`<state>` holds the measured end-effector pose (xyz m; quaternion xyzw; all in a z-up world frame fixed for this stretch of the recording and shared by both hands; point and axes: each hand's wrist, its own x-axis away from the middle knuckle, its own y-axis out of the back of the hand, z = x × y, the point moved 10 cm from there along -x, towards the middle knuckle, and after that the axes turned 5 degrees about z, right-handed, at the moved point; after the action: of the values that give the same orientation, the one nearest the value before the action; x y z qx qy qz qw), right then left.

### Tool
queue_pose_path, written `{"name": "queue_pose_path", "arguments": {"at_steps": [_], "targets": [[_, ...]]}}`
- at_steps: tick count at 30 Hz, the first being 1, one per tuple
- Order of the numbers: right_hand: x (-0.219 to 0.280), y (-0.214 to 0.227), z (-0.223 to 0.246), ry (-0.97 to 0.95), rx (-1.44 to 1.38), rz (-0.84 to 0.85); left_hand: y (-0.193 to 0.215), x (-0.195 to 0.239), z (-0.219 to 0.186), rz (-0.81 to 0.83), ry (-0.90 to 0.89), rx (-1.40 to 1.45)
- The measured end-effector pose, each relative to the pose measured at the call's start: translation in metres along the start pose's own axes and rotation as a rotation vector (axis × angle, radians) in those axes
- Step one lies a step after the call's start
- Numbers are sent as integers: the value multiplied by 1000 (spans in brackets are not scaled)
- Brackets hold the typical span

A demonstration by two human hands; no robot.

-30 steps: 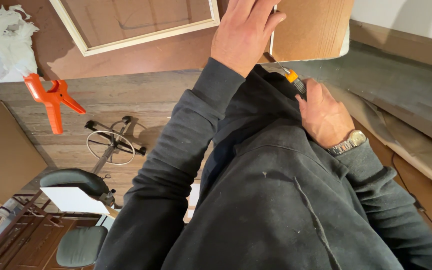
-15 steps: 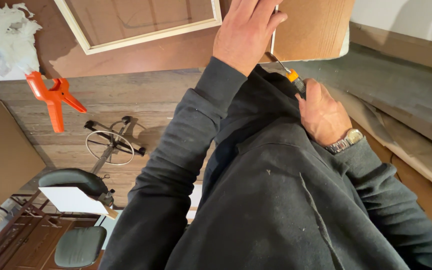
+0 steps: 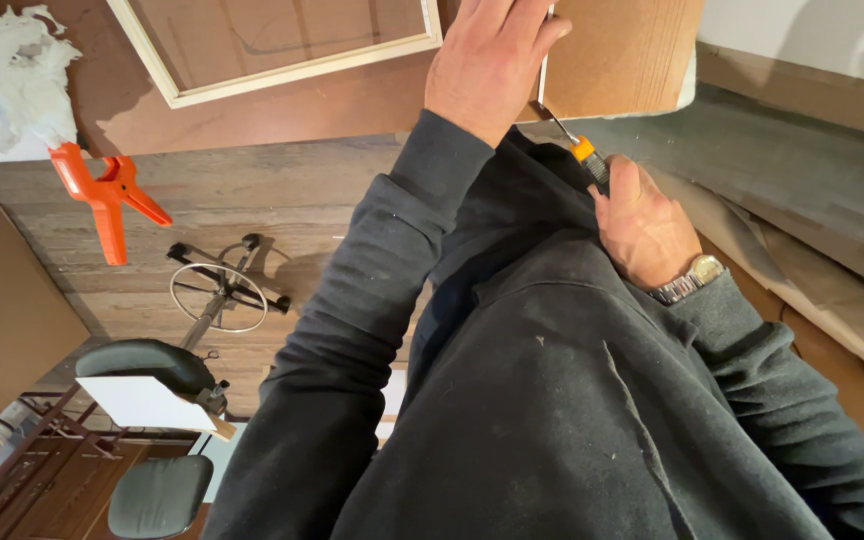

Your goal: Measuring, cutting, and fitting decorative trim onto a picture frame at a workbench.

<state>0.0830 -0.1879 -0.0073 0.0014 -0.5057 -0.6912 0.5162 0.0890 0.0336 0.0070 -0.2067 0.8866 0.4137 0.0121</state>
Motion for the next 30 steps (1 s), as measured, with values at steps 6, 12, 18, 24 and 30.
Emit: {"name": "queue_pose_path", "arguments": {"at_steps": [6,12,18,24,30], "targets": [[2,12,1,57,-7,-46,0,0,1,19,24,52],[34,61,-31,-23,-185,-406,30,-4,-17,-48,-18,141],[-11,113,-7,116,-14,-461,14,10,-23,101,79,40],[-77,144,38,255,13,-487,24,21,-21,54,166,-207],[-140,138,-8,279,215,-543,47,41,-13,89,256,-194]]}}
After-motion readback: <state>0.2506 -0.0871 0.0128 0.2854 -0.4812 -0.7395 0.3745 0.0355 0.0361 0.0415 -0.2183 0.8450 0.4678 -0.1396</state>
